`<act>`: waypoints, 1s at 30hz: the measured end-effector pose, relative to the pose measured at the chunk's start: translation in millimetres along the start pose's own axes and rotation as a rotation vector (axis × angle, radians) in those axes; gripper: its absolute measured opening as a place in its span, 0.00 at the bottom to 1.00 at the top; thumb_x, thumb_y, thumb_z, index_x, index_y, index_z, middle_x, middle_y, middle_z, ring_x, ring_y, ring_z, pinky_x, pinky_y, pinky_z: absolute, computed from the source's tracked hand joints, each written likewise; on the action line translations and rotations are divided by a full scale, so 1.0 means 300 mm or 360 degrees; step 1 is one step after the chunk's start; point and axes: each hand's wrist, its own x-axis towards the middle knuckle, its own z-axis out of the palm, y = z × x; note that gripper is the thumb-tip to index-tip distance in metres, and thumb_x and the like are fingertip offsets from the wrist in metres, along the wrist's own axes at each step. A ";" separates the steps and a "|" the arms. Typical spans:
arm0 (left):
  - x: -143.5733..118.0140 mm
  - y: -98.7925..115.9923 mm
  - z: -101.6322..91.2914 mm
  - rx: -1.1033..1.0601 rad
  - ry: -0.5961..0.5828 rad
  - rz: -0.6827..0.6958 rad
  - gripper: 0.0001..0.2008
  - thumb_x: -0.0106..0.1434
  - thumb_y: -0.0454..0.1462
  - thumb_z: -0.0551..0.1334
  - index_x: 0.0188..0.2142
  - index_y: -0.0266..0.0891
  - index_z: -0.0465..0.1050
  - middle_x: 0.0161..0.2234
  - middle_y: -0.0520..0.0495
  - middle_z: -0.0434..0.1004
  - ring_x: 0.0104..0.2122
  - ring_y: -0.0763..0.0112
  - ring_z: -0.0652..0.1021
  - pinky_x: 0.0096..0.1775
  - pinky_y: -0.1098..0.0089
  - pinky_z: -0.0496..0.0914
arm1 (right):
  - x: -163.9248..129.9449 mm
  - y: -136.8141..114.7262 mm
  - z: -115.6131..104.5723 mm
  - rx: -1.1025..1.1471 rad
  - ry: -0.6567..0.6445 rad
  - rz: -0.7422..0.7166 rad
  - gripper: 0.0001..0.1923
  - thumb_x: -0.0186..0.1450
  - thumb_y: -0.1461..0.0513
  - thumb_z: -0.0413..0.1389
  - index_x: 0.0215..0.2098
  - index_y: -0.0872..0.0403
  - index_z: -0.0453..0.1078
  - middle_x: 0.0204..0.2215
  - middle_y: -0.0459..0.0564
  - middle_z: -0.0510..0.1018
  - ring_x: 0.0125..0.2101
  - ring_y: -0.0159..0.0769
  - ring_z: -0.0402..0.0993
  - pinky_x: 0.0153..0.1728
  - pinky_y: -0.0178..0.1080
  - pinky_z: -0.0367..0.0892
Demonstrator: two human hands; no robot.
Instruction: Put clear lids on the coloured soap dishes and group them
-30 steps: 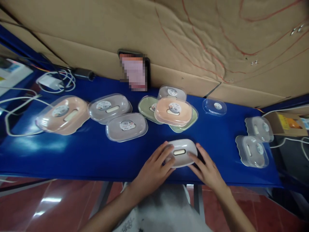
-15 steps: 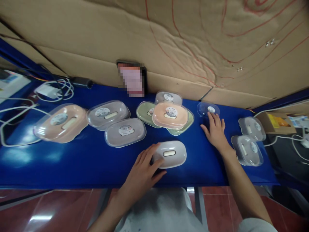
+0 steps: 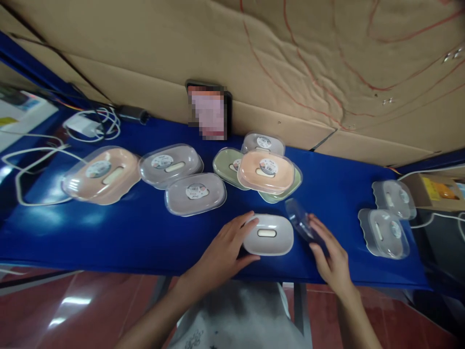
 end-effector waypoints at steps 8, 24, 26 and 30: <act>-0.001 -0.008 -0.008 -0.0219 -0.0027 -0.0142 0.54 0.64 0.38 0.76 0.78 0.53 0.43 0.73 0.36 0.62 0.71 0.48 0.69 0.68 0.44 0.71 | 0.088 -0.140 0.038 -0.0176 -0.0491 -0.0787 0.24 0.75 0.71 0.55 0.66 0.50 0.71 0.68 0.50 0.74 0.73 0.43 0.61 0.78 0.63 0.46; 0.011 -0.023 -0.064 -0.0215 -0.0160 -0.0154 0.50 0.63 0.39 0.77 0.76 0.56 0.52 0.73 0.40 0.64 0.70 0.50 0.70 0.67 0.46 0.72 | 0.112 -0.117 0.100 -0.0330 -0.0479 -0.0899 0.29 0.74 0.63 0.62 0.72 0.45 0.67 0.71 0.50 0.70 0.78 0.50 0.47 0.75 0.67 0.49; 0.011 -0.027 -0.064 -0.0239 -0.0161 -0.0132 0.49 0.64 0.40 0.76 0.76 0.56 0.52 0.72 0.40 0.65 0.70 0.50 0.70 0.67 0.45 0.72 | 0.113 -0.114 0.098 -0.0355 -0.0508 -0.0942 0.31 0.74 0.65 0.61 0.72 0.44 0.65 0.71 0.49 0.70 0.77 0.49 0.49 0.76 0.67 0.46; 0.012 -0.032 -0.062 -0.0261 -0.0160 -0.0103 0.49 0.64 0.39 0.77 0.76 0.56 0.52 0.72 0.39 0.65 0.70 0.51 0.70 0.67 0.45 0.71 | 0.118 -0.107 0.097 -0.0350 -0.0525 -0.0944 0.28 0.75 0.63 0.59 0.72 0.43 0.66 0.71 0.48 0.71 0.76 0.48 0.53 0.76 0.65 0.48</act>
